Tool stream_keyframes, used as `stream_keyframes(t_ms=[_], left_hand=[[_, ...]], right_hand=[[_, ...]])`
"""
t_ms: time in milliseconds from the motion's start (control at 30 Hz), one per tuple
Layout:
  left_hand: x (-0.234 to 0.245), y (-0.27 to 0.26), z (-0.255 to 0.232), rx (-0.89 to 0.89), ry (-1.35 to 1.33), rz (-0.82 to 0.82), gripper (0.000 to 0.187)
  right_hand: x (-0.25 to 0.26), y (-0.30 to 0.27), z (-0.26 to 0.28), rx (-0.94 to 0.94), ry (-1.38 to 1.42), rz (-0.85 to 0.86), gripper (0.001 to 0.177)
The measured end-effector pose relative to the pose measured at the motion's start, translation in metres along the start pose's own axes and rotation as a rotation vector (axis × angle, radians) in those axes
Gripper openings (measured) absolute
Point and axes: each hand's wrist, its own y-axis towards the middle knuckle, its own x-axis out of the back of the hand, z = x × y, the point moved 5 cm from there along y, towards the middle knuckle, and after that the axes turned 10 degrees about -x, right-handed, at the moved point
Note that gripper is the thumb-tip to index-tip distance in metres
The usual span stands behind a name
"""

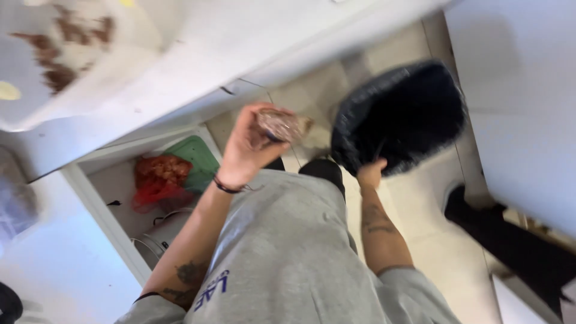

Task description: Shredding cooked meat by hand into a plastic container

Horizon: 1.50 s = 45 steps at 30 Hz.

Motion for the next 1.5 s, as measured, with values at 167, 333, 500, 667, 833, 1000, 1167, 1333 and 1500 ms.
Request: stream_keyframes(t_ms=[167,333,500,667,833,1000,1167,1333,1500], left_hand=[[0.064,0.007,-0.049,-0.023,-0.054,0.011,0.079],[0.124,0.019,-0.086,-0.065,-0.195,-0.032,0.069],[0.173,0.024,-0.095,0.006,-0.376,-0.302,0.062],[0.215,0.028,-0.113,-0.027,-0.393,-0.527,0.063],[0.241,0.04,-0.119,-0.132,-0.277,-0.613,0.07],[0.252,0.055,-0.149,-0.039,0.054,-0.657,0.067],[0.261,0.069,-0.153,-0.156,0.249,-0.951,0.039],[0.296,0.074,-0.153,-0.247,0.426,-1.1,0.053],[0.328,0.081,-0.142,-0.21,0.187,-0.949,0.064]], right_hand=[[0.037,-0.058,0.047,0.211,0.091,-0.437,0.026],[0.105,-0.265,0.236,0.779,0.33,-0.684,0.03],[0.069,-0.362,0.389,1.276,0.104,-0.589,0.043],[0.048,-0.359,0.448,1.335,-0.066,-0.689,0.043],[0.05,-0.498,0.52,1.691,0.221,0.163,0.028],[0.021,-0.59,0.568,2.001,-0.216,0.526,0.048],[-0.011,-0.589,0.578,2.017,-0.294,0.616,0.036],[-0.027,-0.613,0.575,1.955,-0.188,0.644,0.022],[-0.058,-0.599,0.57,1.567,0.04,0.813,0.02]])
